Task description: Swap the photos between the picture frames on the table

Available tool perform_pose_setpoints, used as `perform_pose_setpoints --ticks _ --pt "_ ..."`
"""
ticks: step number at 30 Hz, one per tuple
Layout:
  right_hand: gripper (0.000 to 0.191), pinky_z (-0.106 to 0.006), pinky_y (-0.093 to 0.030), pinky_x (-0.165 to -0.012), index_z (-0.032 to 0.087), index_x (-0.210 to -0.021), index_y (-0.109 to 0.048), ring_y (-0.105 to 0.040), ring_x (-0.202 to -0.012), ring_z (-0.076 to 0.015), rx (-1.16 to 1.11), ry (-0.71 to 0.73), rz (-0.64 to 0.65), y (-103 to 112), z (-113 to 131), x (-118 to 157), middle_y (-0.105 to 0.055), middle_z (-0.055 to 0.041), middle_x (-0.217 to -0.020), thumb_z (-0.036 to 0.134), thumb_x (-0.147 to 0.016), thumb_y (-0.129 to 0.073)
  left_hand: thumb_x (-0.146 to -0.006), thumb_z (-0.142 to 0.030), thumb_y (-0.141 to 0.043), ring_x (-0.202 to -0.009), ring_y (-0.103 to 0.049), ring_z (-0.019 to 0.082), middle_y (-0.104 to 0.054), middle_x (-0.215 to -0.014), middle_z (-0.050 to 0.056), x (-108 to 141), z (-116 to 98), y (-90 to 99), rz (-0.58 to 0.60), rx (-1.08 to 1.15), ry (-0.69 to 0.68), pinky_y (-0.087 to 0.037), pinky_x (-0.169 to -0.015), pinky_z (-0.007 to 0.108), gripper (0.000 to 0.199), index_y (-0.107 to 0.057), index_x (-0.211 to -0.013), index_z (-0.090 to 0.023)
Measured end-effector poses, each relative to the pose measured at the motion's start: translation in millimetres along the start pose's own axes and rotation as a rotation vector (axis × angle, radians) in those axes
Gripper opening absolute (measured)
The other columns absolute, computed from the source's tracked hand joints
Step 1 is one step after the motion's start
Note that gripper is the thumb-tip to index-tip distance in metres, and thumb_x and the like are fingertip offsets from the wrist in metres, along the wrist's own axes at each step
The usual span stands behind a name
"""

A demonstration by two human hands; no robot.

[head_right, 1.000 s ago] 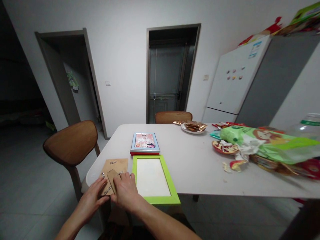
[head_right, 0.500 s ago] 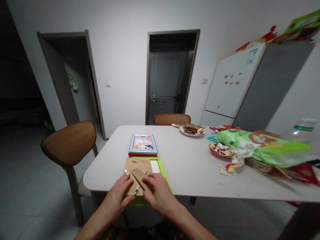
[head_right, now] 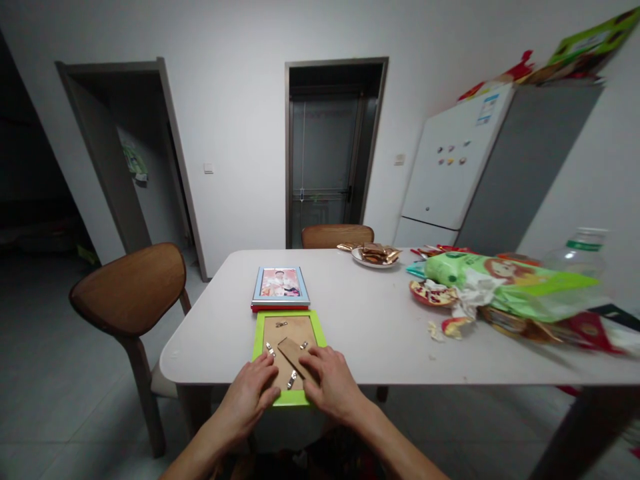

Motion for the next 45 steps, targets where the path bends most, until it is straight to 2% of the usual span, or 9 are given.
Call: perform_pose_setpoints --ticks 6,11,16,21,24,27,34,42,45 --pt "0.030 -0.032 -0.033 -0.083 0.022 -0.096 -0.061 -0.048 -0.094 -0.0187 -0.024 0.032 0.012 5.1 2.0 2.5 -0.055 -0.0064 -0.104 0.025 -0.068 -0.050 -0.062 -0.036 -0.065 -0.122 -0.030 0.028 -0.039 -0.129 0.014 8.1 4.3 -7.5 -0.005 0.003 -0.015 -0.023 -0.098 0.049 0.056 -0.048 -0.111 -0.015" --pt "0.029 -0.031 -0.033 -0.083 0.019 -0.099 -0.060 -0.045 -0.095 -0.0192 0.036 -0.020 -0.054 5.2 -4.9 -10.9 -0.054 -0.0083 -0.103 0.027 -0.075 -0.045 -0.058 -0.030 -0.069 -0.117 -0.037 0.026 -0.045 -0.125 0.012 9.4 4.0 -9.4 -0.054 0.019 -0.069 -0.029 -0.096 0.045 0.045 -0.053 -0.098 -0.016" --pt "0.028 -0.032 -0.034 -0.080 0.025 -0.099 -0.061 -0.045 -0.092 -0.0194 0.093 -0.002 -0.050 -0.5 -2.6 -19.1 -0.054 -0.0066 -0.099 0.028 -0.077 -0.044 -0.058 -0.027 -0.070 -0.114 -0.040 0.026 -0.048 -0.122 0.010 9.8 0.6 -7.6 -0.063 0.012 -0.068 -0.031 -0.095 0.044 0.036 -0.055 -0.089 -0.017" --pt "0.022 -0.028 -0.034 -0.078 0.020 -0.081 -0.065 -0.046 -0.085 -0.0174 0.032 -0.075 -0.080 -1.5 -13.7 -25.5 -0.057 -0.0063 -0.086 0.026 -0.078 -0.045 -0.061 -0.029 -0.068 -0.115 -0.039 0.026 -0.046 -0.124 0.010 9.3 -0.7 -5.5 -0.015 -0.007 -0.048 -0.029 -0.096 0.045 0.042 -0.053 -0.099 -0.017" --pt "0.021 -0.027 -0.035 -0.079 0.015 -0.081 -0.065 -0.046 -0.084 -0.0176 0.018 -0.171 -0.144 -0.6 -28.0 -29.1 -0.057 -0.0082 -0.085 0.021 -0.077 -0.045 -0.061 -0.031 -0.067 -0.116 -0.038 0.025 -0.046 -0.124 0.012 9.0 -0.2 -4.9 0.008 -0.011 -0.034 -0.028 -0.097 0.044 0.056 -0.047 -0.111 -0.015" --pt "0.020 -0.026 -0.035 -0.079 0.014 -0.079 -0.066 -0.046 -0.084 -0.0182 0.021 -0.205 -0.140 -1.6 -35.0 -31.5 -0.057 -0.0085 -0.084 0.019 -0.075 -0.047 -0.062 -0.032 -0.067 -0.117 -0.038 0.025 -0.045 -0.125 0.013 8.9 1.1 -5.6 0.012 -0.011 -0.023 -0.027 -0.098 0.045 0.062 -0.043 -0.115 -0.013" --pt "0.020 -0.025 -0.035 -0.075 0.016 -0.072 -0.067 -0.046 -0.081 -0.0186 0.067 -0.238 -0.115 -2.5 -36.9 -38.5 -0.056 -0.0080 -0.080 0.018 -0.073 -0.048 -0.062 -0.029 -0.067 -0.114 -0.041 0.024 -0.051 -0.120 0.008 7.6 1.5 -7.2 -0.023 0.021 -0.052 -0.029 -0.097 0.043 0.044 -0.053 -0.102 -0.019" --pt "0.022 -0.025 -0.036 -0.075 0.015 -0.068 -0.067 -0.046 -0.081 -0.0174 0.079 -0.201 -0.071 -4.1 -37.2 -37.7 -0.055 -0.0082 -0.081 0.015 -0.071 -0.045 -0.063 -0.028 -0.065 -0.111 -0.044 0.022 -0.053 -0.116 0.007 9.2 -0.6 -5.6 -0.037 0.027 -0.009 -0.030 -0.096 0.039 0.044 -0.051 -0.104 -0.019" --pt "0.022 -0.025 -0.036 -0.076 0.015 -0.068 -0.066 -0.047 -0.081 -0.0168 0.069 -0.199 -0.099 -3.8 -38.5 -35.5 -0.055 -0.0078 -0.081 0.014 -0.070 -0.044 -0.063 -0.028 -0.065 -0.109 -0.045 0.020 -0.055 -0.114 0.006 9.4 0.1 -5.5 -0.043 0.034 -0.010 -0.032 -0.095 0.037 0.044 -0.051 -0.104 -0.020"
Point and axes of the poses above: each hand's wrist, its own x-axis away from the middle knuckle, its own y-axis out of the back of the hand, z = x × y, the point moved 5 cm from there along -x, towards the middle knuckle
